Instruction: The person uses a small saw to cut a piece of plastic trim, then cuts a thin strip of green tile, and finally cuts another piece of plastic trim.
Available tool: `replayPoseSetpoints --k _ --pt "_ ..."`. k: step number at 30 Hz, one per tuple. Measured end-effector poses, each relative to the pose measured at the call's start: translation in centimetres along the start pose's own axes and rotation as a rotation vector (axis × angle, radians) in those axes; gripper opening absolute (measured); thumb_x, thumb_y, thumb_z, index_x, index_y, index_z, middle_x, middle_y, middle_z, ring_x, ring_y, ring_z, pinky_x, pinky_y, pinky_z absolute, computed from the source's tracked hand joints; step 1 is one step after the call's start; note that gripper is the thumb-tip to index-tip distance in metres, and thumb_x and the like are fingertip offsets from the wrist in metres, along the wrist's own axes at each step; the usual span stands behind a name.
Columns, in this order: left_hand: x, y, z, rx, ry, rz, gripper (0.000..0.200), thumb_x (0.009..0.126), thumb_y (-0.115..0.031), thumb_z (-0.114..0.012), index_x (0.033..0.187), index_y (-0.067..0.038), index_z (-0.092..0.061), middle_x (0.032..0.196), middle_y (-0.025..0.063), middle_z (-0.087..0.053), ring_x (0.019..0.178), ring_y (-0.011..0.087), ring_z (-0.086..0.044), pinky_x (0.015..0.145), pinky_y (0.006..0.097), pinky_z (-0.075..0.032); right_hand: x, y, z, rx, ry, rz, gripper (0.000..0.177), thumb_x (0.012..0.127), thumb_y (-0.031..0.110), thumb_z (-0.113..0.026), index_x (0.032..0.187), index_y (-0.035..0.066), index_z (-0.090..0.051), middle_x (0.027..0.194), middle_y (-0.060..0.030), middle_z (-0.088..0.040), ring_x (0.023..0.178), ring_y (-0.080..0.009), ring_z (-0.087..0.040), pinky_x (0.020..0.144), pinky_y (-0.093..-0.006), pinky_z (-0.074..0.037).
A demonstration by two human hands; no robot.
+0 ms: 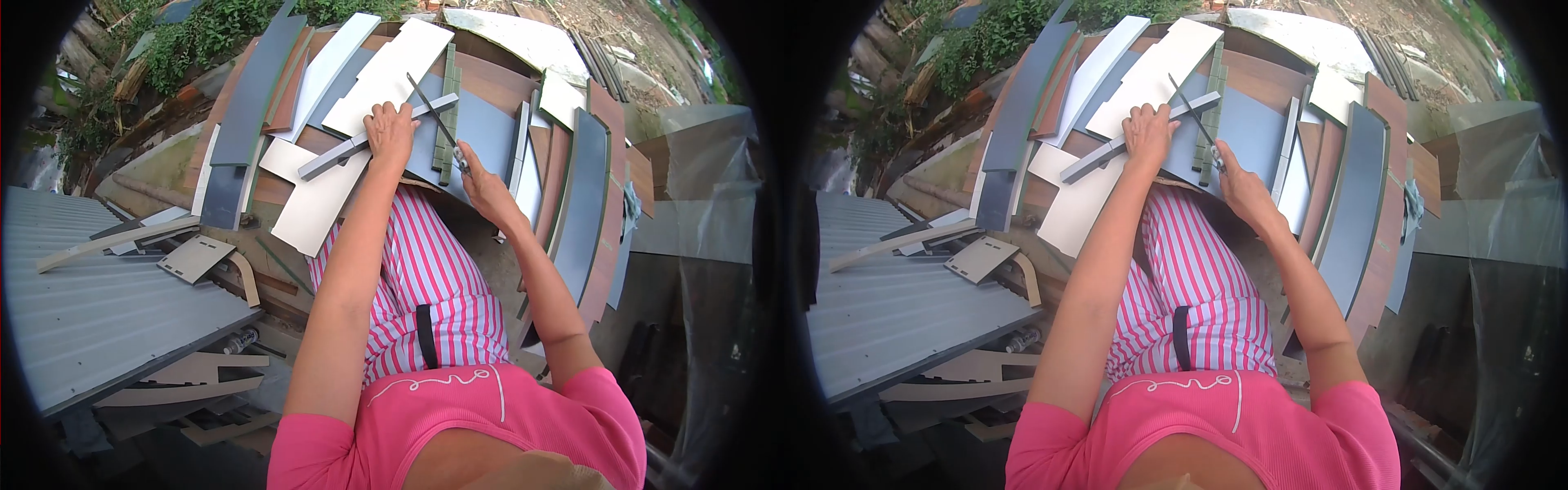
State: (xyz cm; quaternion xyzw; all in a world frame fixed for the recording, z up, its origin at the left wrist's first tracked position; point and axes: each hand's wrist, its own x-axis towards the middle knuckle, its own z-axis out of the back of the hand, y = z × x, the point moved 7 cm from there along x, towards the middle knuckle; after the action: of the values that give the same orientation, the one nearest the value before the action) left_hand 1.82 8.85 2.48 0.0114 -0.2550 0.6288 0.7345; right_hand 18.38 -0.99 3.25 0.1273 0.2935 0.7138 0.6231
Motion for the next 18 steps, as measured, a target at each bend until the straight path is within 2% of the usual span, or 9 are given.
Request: replayPoseSetpoints --k 5,7,14,16,18 --pt "0.0 0.2 0.2 0.009 -0.021 0.020 0.025 0.079 -0.028 -0.072 0.094 -0.009 -0.063 0.093 0.0115 -0.060 0.094 0.0301 -0.054 0.076 0.0442 -0.040 3.0 1.2 -0.6 -0.052 -0.062 0.028 0.061 0.093 0.014 -0.047 0.147 0.016 -0.021 0.078 -0.0311 -0.063 0.078 -0.0493 -0.062 0.072 -0.0560 -0.045" --pt "-0.1 0.2 -0.1 0.041 0.053 0.044 0.026 0.080 -0.030 -0.071 0.096 -0.010 -0.064 0.095 0.0111 -0.060 0.097 0.0283 -0.052 0.079 0.0431 -0.039 1.9 1.0 -0.5 -0.068 -0.025 -0.009 0.061 0.093 0.013 -0.046 0.148 0.015 -0.021 0.078 -0.0316 -0.063 0.078 -0.0492 -0.062 0.072 -0.0559 -0.046" --pt "-0.2 0.2 -0.3 0.053 0.075 0.056 0.026 0.082 -0.031 -0.070 0.098 -0.011 -0.063 0.097 0.0117 -0.060 0.098 0.0285 -0.052 0.080 0.0436 -0.039 -5.7 0.3 0.1 -0.049 0.050 -0.111 0.062 0.094 0.010 -0.047 0.149 0.016 -0.019 0.075 -0.0299 -0.063 0.073 -0.0470 -0.063 0.070 -0.0545 -0.046" --pt "-0.3 -0.1 0.2 0.022 -0.006 0.000 0.026 0.079 -0.028 -0.072 0.094 -0.009 -0.063 0.093 0.0127 -0.059 0.093 0.0307 -0.053 0.076 0.0442 -0.039 -6.6 0.4 0.2 -0.036 0.093 -0.162 0.063 0.094 0.010 -0.047 0.149 0.016 -0.018 0.073 -0.0289 -0.062 0.071 -0.0463 -0.063 0.068 -0.0543 -0.046" --pt "-0.1 0.2 0.0 0.019 -0.003 -0.009 0.026 0.079 -0.028 -0.072 0.094 -0.009 -0.063 0.092 0.0125 -0.059 0.093 0.0306 -0.053 0.077 0.0442 -0.039 -6.1 0.2 0.1 -0.025 0.075 -0.137 0.063 0.094 0.010 -0.048 0.149 0.016 -0.018 0.073 -0.0292 -0.062 0.072 -0.0468 -0.063 0.068 -0.0543 -0.046"
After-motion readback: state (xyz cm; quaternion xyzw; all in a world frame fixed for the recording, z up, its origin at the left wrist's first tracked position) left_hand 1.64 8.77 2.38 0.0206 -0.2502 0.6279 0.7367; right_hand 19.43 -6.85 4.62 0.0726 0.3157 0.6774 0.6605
